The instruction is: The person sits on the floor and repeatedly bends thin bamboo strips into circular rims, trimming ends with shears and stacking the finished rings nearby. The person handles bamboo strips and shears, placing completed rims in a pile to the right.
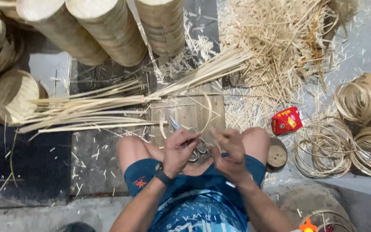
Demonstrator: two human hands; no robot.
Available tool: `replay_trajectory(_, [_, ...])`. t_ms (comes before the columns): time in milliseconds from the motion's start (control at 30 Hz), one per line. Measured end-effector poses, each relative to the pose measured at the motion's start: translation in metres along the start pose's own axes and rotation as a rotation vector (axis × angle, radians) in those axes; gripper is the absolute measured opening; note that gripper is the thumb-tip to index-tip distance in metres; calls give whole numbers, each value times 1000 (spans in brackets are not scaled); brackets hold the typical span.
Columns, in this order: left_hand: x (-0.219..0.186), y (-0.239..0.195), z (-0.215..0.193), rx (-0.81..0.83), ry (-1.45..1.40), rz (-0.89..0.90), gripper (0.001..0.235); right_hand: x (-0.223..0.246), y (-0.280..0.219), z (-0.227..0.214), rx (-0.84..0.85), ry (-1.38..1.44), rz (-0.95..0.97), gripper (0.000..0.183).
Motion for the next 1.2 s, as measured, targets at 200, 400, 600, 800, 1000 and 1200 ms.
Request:
replay_trajectory(200, [45,-33,25,11,-938,-786,27,0,35,4,287,-95,-288,36])
replay_trajectory(400, [50,-42,20,61,-944,-1104,36,0,26,27,424,-101,-360,31])
replay_trajectory(600, [64,-34,35,144,-805,-1155,69,-2,27,44,481,-150,-418,18])
replay_trajectory(800, [59,-28,36,111,-640,-1169,72,3,30,50,375,-247,-433,15])
replay_trajectory(1000, [64,-13,27,68,-690,-1188,63,-10,45,54,371,-140,-345,18])
replay_trajectory(1200, [80,14,-26,52,-842,-948,39,-102,87,58,578,220,635,26])
Point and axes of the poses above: each hand's wrist, its own y-axis towards the middle knuckle, its own z-axis out of the palm, x = y × z, the point moved 7 cm from there along y, towards the middle knuckle, and after that the axes turned 15 degrees about z, right-handed, at the moved point
